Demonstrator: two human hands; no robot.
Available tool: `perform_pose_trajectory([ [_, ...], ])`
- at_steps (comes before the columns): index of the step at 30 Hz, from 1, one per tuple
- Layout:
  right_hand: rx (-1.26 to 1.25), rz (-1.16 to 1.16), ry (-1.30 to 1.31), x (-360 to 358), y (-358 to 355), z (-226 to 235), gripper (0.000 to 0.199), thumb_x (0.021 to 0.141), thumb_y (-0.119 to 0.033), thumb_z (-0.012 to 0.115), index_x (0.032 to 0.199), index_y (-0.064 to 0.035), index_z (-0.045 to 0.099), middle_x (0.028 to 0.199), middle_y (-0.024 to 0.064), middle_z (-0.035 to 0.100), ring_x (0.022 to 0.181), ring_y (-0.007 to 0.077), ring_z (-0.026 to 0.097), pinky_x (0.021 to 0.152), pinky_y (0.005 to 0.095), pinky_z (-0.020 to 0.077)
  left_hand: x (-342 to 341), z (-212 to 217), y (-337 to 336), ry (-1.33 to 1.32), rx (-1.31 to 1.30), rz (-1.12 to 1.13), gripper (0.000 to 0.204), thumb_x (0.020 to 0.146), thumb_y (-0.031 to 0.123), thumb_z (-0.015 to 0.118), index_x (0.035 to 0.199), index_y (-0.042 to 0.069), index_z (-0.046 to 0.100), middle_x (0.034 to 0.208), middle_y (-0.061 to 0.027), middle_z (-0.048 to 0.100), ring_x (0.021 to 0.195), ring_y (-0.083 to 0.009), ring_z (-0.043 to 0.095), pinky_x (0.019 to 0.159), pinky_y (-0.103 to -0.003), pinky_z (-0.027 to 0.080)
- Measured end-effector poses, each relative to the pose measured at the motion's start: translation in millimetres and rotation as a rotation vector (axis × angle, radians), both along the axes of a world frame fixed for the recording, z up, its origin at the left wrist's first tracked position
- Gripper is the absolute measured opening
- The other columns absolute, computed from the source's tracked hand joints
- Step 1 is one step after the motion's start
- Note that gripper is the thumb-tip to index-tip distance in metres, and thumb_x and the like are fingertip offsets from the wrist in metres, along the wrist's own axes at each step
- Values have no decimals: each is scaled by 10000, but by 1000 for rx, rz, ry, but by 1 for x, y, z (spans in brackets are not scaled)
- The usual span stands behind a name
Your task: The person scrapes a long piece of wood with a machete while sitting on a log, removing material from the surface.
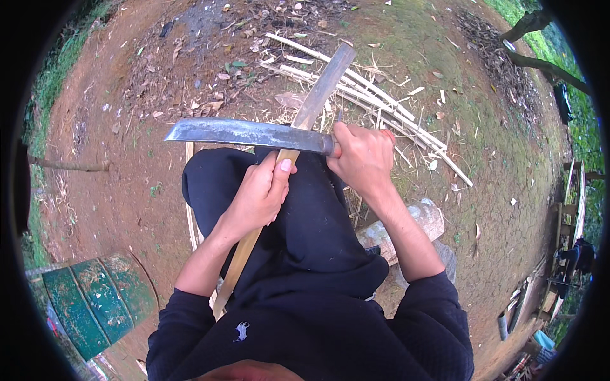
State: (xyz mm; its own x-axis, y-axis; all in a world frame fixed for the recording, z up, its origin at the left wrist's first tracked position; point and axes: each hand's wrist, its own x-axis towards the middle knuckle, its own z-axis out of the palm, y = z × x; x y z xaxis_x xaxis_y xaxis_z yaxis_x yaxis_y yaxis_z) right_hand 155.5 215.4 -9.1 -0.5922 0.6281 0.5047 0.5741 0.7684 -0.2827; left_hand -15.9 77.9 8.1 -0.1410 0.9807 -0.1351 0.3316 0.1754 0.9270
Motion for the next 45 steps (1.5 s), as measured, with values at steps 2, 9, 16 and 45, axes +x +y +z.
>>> perform_pose_trajectory([
  [2, -13, 7, -11, -1, 0, 1, 174, 624, -105, 679, 725, -75, 541, 593, 69, 554, 531, 316, 567, 542, 431, 425, 1, -3, 0, 58, 27, 6, 380, 1109, 307, 392, 1021, -30, 543, 563, -54, 523, 408, -128, 518, 405, -304, 416],
  [9, 0, 26, -41, -5, 1, -1, 161, 637, -87, 682, 723, -86, 545, 587, 70, 576, 509, 303, 601, 495, 438, 437, 2, -6, -1, 135, 70, 21, 338, 1103, 269, 418, 987, -31, 520, 564, -85, 530, 471, -180, 550, 475, -356, 429],
  [16, -20, -461, -171, 29, 97, -25, 169, 846, -212, 634, 796, -55, 672, 692, 141, 674, 606, 348, 673, 565, 466, 530, 2, -7, -15, 274, 93, 15, 302, 1092, 223, 446, 910, -17, 457, 564, -161, 502, 474, -322, 556, 483, -418, 414],
  [45, -111, 11, -80, -10, -8, -2, 213, 618, -98, 700, 761, -66, 545, 634, 95, 582, 572, 346, 605, 536, 432, 442, -3, -11, -14, 170, 74, 26, 364, 1093, 267, 444, 911, -32, 545, 561, -120, 555, 500, -253, 604, 511, -384, 464],
])
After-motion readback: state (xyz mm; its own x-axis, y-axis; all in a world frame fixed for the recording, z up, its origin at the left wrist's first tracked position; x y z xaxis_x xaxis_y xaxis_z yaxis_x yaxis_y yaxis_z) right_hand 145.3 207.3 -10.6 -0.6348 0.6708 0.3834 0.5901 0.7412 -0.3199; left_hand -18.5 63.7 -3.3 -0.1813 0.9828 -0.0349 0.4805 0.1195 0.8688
